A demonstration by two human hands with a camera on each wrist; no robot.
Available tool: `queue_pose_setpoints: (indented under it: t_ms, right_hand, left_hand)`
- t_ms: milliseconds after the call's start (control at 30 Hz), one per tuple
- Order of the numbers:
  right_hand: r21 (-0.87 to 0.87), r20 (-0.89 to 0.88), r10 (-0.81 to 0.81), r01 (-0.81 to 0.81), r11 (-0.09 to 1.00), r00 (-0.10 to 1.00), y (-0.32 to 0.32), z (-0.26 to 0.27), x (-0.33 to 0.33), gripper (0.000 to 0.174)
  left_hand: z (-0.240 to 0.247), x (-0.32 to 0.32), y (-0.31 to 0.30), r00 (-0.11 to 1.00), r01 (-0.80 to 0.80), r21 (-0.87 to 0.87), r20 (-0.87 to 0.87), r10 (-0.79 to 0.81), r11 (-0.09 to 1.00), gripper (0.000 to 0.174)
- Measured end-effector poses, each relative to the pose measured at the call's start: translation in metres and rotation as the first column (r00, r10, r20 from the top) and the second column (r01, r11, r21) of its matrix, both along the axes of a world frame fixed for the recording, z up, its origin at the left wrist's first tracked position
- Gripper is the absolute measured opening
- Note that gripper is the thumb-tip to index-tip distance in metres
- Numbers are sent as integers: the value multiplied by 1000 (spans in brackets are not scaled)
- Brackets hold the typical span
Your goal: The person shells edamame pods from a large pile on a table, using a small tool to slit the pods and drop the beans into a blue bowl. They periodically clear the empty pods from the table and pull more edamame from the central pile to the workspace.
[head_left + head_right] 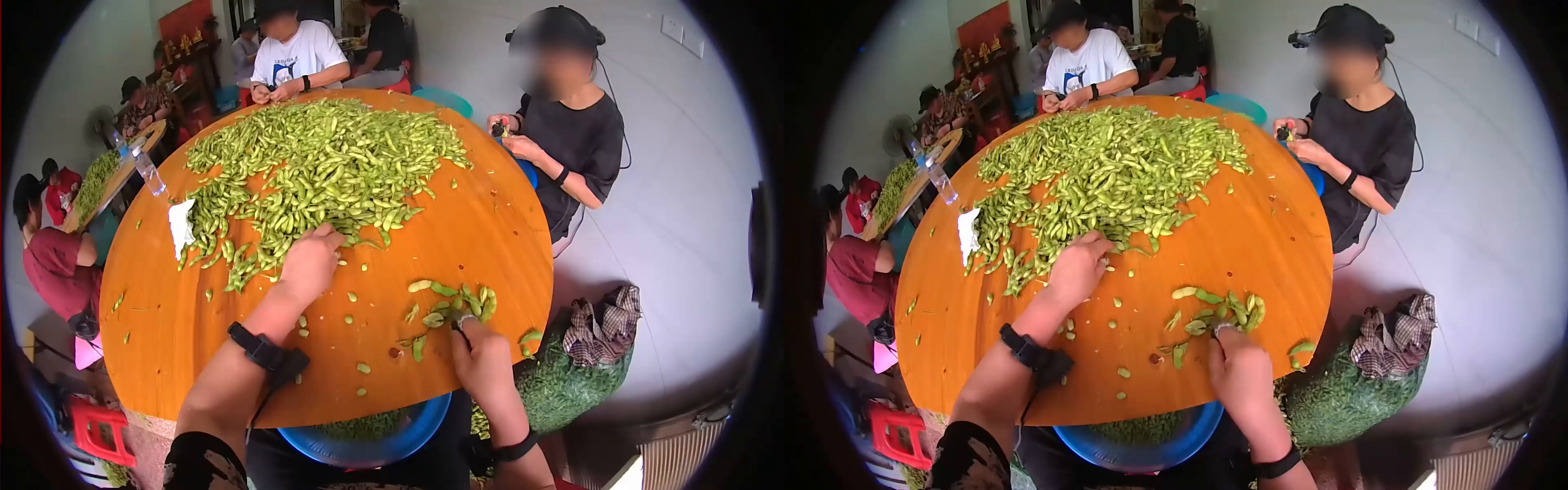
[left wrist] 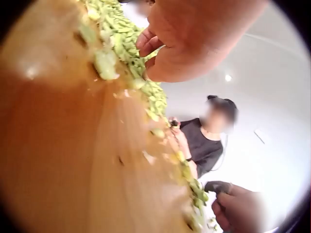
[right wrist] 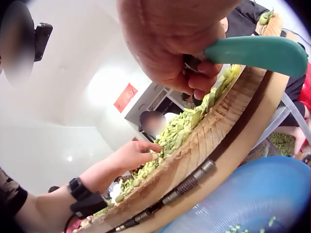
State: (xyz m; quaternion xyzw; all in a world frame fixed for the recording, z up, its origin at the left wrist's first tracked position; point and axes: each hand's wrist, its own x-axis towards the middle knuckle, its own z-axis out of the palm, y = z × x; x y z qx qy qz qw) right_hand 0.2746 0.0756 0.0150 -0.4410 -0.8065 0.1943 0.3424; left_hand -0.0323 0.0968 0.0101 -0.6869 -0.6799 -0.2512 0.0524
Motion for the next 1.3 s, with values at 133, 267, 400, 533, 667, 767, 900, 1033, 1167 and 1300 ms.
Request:
queue_pose_setpoints:
  t_ms: [133,267,400,533,667,767,900,1033,1167,1300]
  right_hand:
    - [-87,-73,90,-97,992,993,2,-1,-2,9]
    - [-211,-180,166,-203,956,969,6,18,-18,9]
    - [-411,-385,212,-373,832,898,7,21,-34,10]
    - [-653,-529,86,-469,594,845,-4,16,-52,14]
    - [-708,-533,60,-484,514,844,-19,14,-59,14]
    - [-690,-568,7,-481,541,823,-26,9,-62,8]
    - [-696,-590,-64,-468,545,805,-33,3,-67,7]
    - [-684,-608,-119,-442,580,785,-35,-5,-76,9]
    - [-686,-634,-174,-444,576,754,-33,-4,-81,8]
    - [-712,-636,-181,-480,512,750,-24,-10,-79,9]
  left_hand:
    - [-5,-7,15,998,-60,-43,24,62,997,24]
    - [-2,-5,10,999,-27,-8,-31,27,1000,24]
    - [27,45,-40,880,165,-114,466,-94,980,26]
    - [16,65,-78,458,359,-130,887,-53,924,32]
    - [3,69,-94,464,344,-18,872,-154,939,35]
    - [1,68,-95,575,382,23,777,-257,924,41]
    - [-1,71,-95,743,333,47,602,-293,942,41]
    - [-8,68,-94,827,302,121,461,-323,945,39]
    - [-6,66,-94,808,323,71,498,-314,944,39]
    - [-10,58,-90,657,382,41,691,-303,923,37]
